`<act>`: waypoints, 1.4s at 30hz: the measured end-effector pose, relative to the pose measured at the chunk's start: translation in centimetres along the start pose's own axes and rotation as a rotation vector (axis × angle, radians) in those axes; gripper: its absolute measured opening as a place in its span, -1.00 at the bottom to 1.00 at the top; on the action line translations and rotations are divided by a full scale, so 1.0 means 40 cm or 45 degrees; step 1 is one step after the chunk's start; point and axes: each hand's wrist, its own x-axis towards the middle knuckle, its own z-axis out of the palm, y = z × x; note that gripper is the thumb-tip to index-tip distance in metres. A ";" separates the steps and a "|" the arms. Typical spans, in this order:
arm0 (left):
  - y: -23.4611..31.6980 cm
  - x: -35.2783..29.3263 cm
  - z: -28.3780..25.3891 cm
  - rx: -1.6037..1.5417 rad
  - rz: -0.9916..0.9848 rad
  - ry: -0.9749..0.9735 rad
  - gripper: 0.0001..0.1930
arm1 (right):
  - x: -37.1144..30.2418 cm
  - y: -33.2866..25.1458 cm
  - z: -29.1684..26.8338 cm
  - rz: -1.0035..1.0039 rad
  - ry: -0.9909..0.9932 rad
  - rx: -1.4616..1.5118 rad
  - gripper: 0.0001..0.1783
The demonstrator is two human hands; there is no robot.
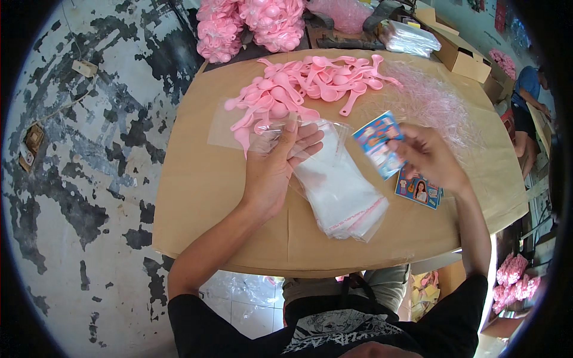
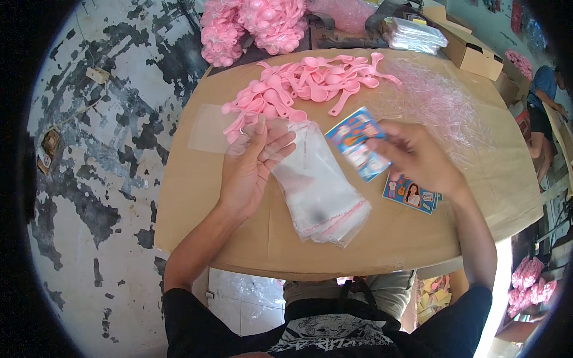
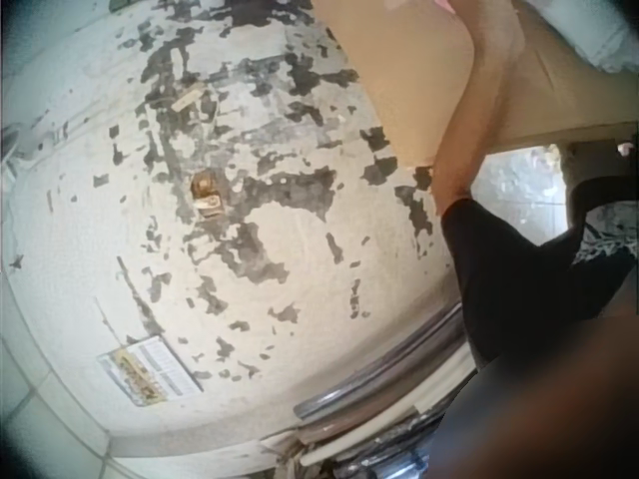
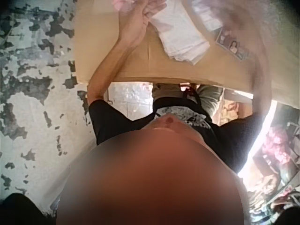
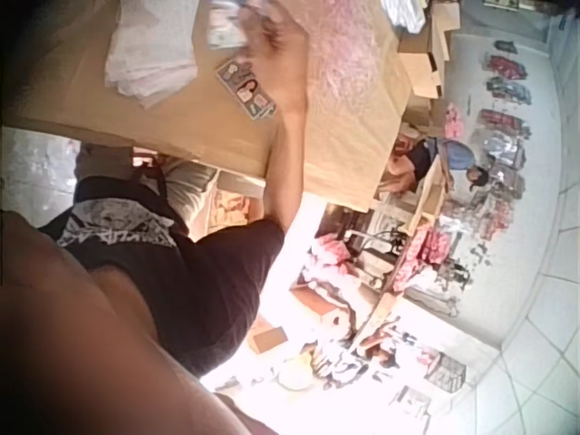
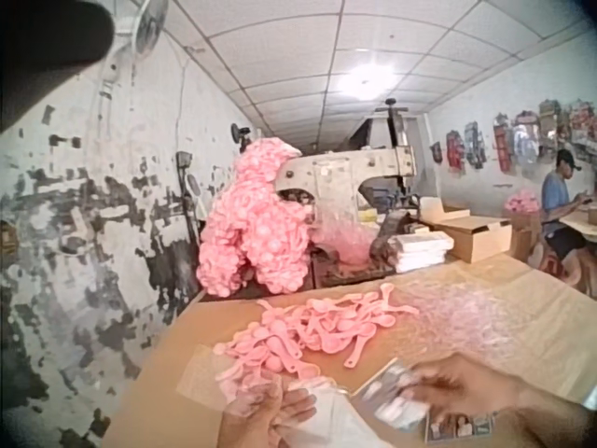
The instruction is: The person repeatedly picks up pink plastic spoons and small printed cards, places them into clear plastic bags, and seals each bag. The person works at a table with a large pile of spoons and stacks of bags and cards, handling items one at a time.
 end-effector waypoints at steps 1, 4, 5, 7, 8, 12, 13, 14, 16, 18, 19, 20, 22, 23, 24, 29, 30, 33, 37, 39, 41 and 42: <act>-0.003 0.000 0.000 0.004 0.023 -0.008 -0.61 | 0.005 -0.001 0.021 -0.022 -0.045 0.007 -0.73; 0.008 -0.008 0.018 -0.002 0.021 -0.027 -0.54 | 0.014 -0.019 0.062 -0.047 -0.136 0.050 -0.74; 0.011 -0.012 0.024 -0.008 0.009 -0.030 -0.51 | 0.017 -0.025 0.072 -0.048 -0.161 0.067 -0.75; 0.014 -0.012 0.022 0.014 0.013 -0.061 -0.47 | 0.033 -0.019 0.103 -0.116 -0.091 0.136 -0.76; 0.016 -0.013 0.020 0.025 0.016 -0.076 -0.45 | 0.039 -0.020 0.110 -0.151 -0.057 0.170 -0.76; 0.010 -0.018 0.016 0.039 0.044 -0.054 -0.50 | 0.064 -0.041 0.094 -0.221 -0.227 -0.195 -0.79; 0.004 -0.015 0.010 0.105 0.058 -0.050 -0.52 | 0.069 -0.040 0.103 -0.223 -0.220 -0.153 -0.79; 0.004 -0.015 0.009 0.171 0.072 -0.046 -0.54 | 0.075 -0.041 0.110 -0.224 -0.215 -0.112 -0.79; 0.016 -0.025 0.009 0.168 0.025 -0.021 -0.63 | 0.086 -0.061 0.124 -0.170 -0.224 0.052 -0.79; 0.027 -0.019 0.002 0.172 -0.012 0.020 -0.66 | 0.101 -0.059 0.131 -0.171 -0.245 0.127 -0.79; 0.029 -0.006 -0.014 0.056 0.012 -0.049 -0.68 | 0.114 -0.047 0.131 -0.202 -0.261 0.116 -0.78; 0.029 -0.006 -0.015 0.080 0.007 -0.019 -0.70 | 0.124 -0.042 0.132 -0.232 -0.278 0.105 -0.78; 0.032 -0.014 0.003 0.126 -0.006 0.044 -0.71 | 0.130 -0.052 0.144 -0.232 -0.273 0.169 -0.77; 0.000 -0.002 -0.010 0.107 0.069 -0.002 -0.73 | 0.133 -0.057 0.152 -0.231 -0.272 0.202 -0.76; -0.005 -0.001 -0.009 0.131 0.092 -0.063 -0.72 | 0.137 -0.061 0.159 -0.265 -0.263 0.236 -0.76; 0.009 0.002 -0.023 -0.149 0.112 -0.323 -0.55 | 0.149 -0.018 0.179 -0.359 -0.213 0.446 -0.77; 0.019 0.004 -0.024 -0.261 0.110 -0.368 -0.50 | 0.143 -0.019 0.181 -0.362 -0.181 0.427 -0.78; 0.034 -0.003 -0.017 -0.029 0.153 -0.394 -0.41 | 0.130 -0.065 0.192 -0.354 -0.171 0.418 -0.80; 0.020 -0.007 -0.017 0.334 0.357 -0.612 -0.40 | 0.124 -0.046 0.197 -0.544 -0.191 0.257 -0.81; 0.039 -0.026 -0.003 0.484 0.298 -0.641 -0.29 | 0.119 -0.034 0.186 -0.556 -0.243 0.258 -0.78; 0.056 -0.019 -0.043 0.416 0.153 -0.362 -0.32 | 0.122 -0.066 0.167 -0.344 -0.415 0.481 -0.77; 0.064 -0.007 -0.057 0.418 0.222 -0.305 -0.35 | 0.129 -0.090 0.162 -0.302 -0.350 0.589 -0.67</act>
